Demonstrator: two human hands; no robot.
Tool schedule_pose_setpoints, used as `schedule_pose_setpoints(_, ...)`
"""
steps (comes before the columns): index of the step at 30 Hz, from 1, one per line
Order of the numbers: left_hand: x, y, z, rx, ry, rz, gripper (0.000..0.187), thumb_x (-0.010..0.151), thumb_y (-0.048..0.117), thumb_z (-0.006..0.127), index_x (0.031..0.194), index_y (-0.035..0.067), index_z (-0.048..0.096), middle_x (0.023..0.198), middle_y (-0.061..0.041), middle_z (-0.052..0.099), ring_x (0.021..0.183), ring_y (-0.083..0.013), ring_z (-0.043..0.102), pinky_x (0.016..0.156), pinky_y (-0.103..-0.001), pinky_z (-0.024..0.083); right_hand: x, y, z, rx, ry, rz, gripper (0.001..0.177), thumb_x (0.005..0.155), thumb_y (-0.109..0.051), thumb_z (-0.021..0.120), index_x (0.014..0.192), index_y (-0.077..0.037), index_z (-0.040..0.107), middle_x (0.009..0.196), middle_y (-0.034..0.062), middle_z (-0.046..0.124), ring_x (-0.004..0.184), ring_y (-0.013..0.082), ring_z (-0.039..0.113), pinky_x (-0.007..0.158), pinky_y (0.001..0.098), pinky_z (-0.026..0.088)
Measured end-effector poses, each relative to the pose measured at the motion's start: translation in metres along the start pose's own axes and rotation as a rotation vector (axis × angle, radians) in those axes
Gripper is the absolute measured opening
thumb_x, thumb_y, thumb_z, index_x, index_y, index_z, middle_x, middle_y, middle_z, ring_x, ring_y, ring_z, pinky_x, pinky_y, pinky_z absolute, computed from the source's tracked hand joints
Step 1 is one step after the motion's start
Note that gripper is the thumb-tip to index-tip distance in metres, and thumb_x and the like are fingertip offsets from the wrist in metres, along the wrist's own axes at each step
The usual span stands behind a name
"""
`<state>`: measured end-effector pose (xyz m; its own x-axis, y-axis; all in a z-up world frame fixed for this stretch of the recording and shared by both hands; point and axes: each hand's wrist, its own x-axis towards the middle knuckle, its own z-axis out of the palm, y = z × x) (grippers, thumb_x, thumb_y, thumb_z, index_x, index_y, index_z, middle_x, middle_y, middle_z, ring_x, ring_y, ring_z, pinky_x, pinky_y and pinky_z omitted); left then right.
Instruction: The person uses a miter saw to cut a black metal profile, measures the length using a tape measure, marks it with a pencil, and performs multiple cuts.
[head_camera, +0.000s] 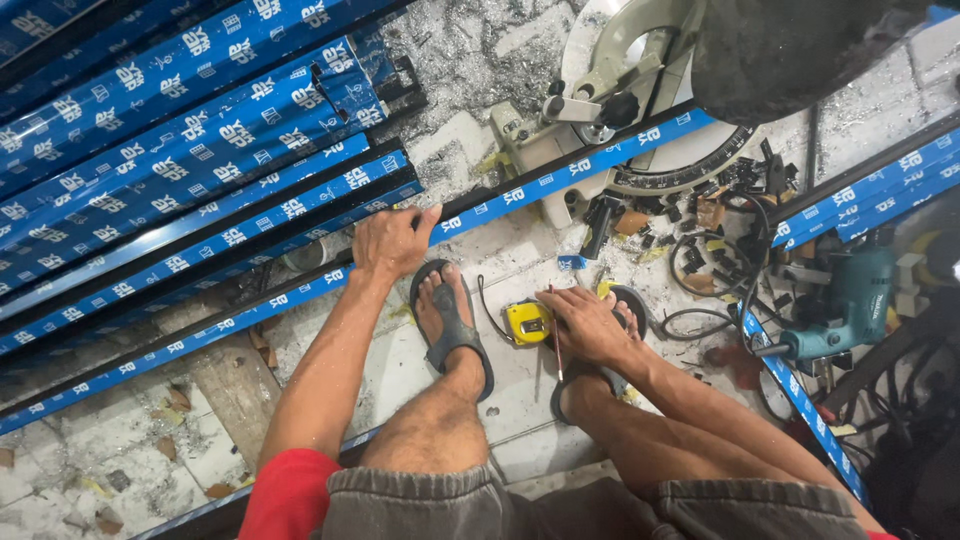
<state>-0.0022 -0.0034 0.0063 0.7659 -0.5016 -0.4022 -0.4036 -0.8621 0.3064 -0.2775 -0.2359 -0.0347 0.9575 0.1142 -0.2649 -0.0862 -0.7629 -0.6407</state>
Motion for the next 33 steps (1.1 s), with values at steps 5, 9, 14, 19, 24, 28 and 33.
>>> schedule_pose_setpoints(5, -0.001, -0.013, 0.015, -0.125, 0.131, 0.078, 0.054, 0.101, 0.066, 0.049, 0.092, 0.02, 0.077, 0.086, -0.007, 0.077, 0.086, -0.0333, 0.075, 0.079, -0.049, 0.059, -0.001, 0.001, -0.001, -0.01, 0.003, 0.009, 0.048, 0.085, -0.02, 0.068, 0.132, -0.013, 0.064, 0.112, 0.0163, 0.072, 0.107, 0.0354, 0.069, 0.092, 0.0479, 0.053)
schedule_pose_setpoints(9, -0.005, -0.044, 0.042, -0.072, 0.469, 0.264, 0.035, 0.1, 0.051, 0.066, 0.084, 0.02, 0.072, 0.075, -0.003, 0.072, 0.072, -0.0268, 0.074, 0.065, -0.042, 0.06, -0.004, 0.002, -0.001, 0.016, -0.031, 0.044, 0.049, 0.087, -0.022, 0.068, 0.135, -0.013, 0.063, 0.114, 0.0168, 0.072, 0.108, 0.035, 0.068, 0.091, 0.0472, 0.053)
schedule_pose_setpoints(14, -0.029, -0.084, 0.061, 0.086, 0.636, 0.33, 0.031, 0.102, 0.052, 0.061, 0.085, 0.027, 0.067, 0.071, 0.005, 0.064, 0.067, -0.0198, 0.071, 0.063, -0.035, 0.058, -0.003, 0.004, 0.0, 0.009, -0.078, 0.074, 0.051, 0.087, -0.021, 0.07, 0.136, -0.013, 0.061, 0.115, 0.0174, 0.071, 0.11, 0.0355, 0.068, 0.091, 0.0474, 0.053)
schedule_pose_setpoints(19, -0.039, -0.072, 0.048, 0.186, 0.677, 0.408, 0.066, 0.084, 0.081, 0.06, 0.099, 0.018, 0.067, 0.075, -0.002, 0.065, 0.065, -0.0228, 0.07, 0.062, -0.035, 0.056, 0.0, -0.003, -0.008, 0.0, -0.109, 0.093, 0.051, 0.09, -0.027, 0.07, 0.138, -0.013, 0.061, 0.118, 0.0177, 0.071, 0.113, 0.0348, 0.067, 0.093, 0.0463, 0.053)
schedule_pose_setpoints(24, -0.03, -0.063, 0.065, 0.23, 0.733, 0.401, 0.064, 0.084, 0.082, 0.06, 0.098, 0.02, 0.067, 0.071, 0.001, 0.062, 0.061, -0.0196, 0.068, 0.059, -0.03, 0.055, 0.003, -0.008, -0.015, 0.004, -0.128, 0.101, 0.049, 0.091, -0.028, 0.067, 0.137, -0.013, 0.061, 0.119, 0.0169, 0.071, 0.114, 0.0329, 0.068, 0.096, 0.0459, 0.052)
schedule_pose_setpoints(28, -0.006, -0.018, 0.098, 0.117, 0.72, 0.312, 0.065, 0.076, 0.082, 0.07, 0.099, 0.022, 0.071, 0.077, -0.001, 0.07, 0.067, -0.0217, 0.072, 0.062, -0.034, 0.056, 0.004, -0.029, -0.04, 0.021, -0.102, 0.086, 0.047, 0.091, -0.028, 0.066, 0.136, -0.012, 0.061, 0.117, 0.017, 0.071, 0.113, 0.0346, 0.068, 0.095, 0.0476, 0.052)
schedule_pose_setpoints(33, 0.015, 0.083, 0.058, -0.145, 0.41, 0.196, 0.08, 0.079, 0.08, 0.066, 0.126, 0.015, 0.06, 0.098, -0.013, 0.076, 0.086, -0.0326, 0.076, 0.079, -0.046, 0.057, 0.0, 0.003, 0.0, -0.02, -0.022, 0.038, 0.051, 0.087, -0.024, 0.067, 0.135, -0.012, 0.06, 0.117, 0.017, 0.07, 0.11, 0.0369, 0.067, 0.093, 0.0504, 0.052)
